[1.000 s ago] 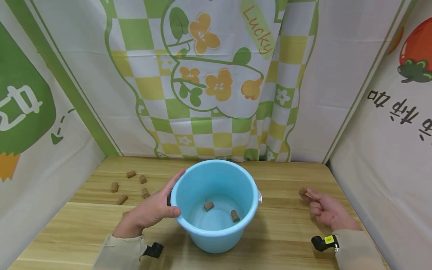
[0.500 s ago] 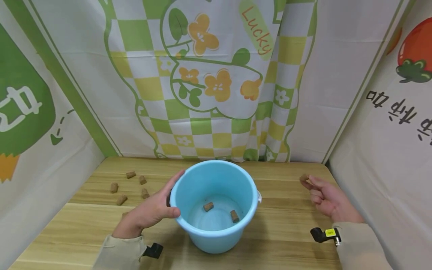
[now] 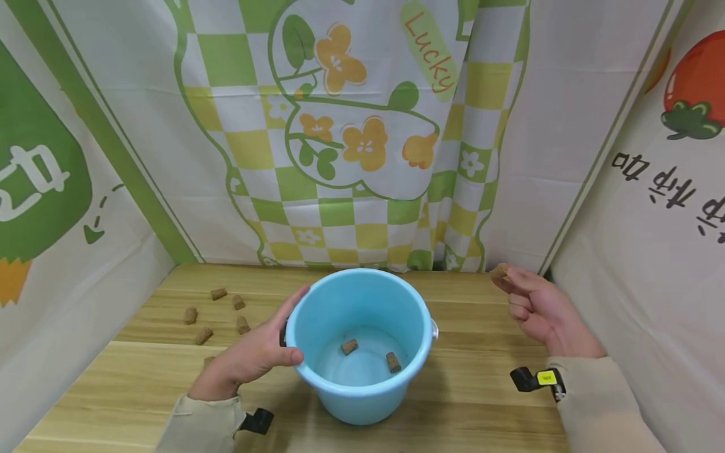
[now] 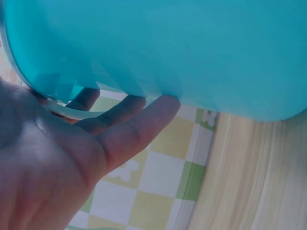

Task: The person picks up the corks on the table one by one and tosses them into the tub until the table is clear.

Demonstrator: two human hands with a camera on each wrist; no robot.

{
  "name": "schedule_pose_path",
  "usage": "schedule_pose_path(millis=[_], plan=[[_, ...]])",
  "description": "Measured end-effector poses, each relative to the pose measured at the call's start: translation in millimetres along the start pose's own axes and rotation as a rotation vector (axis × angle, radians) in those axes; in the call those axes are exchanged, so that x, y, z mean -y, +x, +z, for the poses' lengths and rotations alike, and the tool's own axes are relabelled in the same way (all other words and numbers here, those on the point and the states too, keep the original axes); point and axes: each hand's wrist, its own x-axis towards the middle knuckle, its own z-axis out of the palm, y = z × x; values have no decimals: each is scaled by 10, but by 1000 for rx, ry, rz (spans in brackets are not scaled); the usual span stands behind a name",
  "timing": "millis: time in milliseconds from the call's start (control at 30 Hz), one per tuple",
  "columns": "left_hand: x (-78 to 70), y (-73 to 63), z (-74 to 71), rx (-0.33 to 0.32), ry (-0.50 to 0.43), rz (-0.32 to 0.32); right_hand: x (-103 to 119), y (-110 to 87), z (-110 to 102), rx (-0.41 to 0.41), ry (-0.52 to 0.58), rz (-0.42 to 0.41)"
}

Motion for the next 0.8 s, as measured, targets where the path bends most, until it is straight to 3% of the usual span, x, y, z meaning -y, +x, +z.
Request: schedule_pose_path(millis=[267,633,800], plan=[[-13,1,2,9,-12,-4,69,81,456,-86,-225,-93],[-8,9,-5,13,-16,-3,108,156,1058,-88,-468,-117],[-10,2,-2,9,-8,2,78,184,1322,-118,-597,-166]])
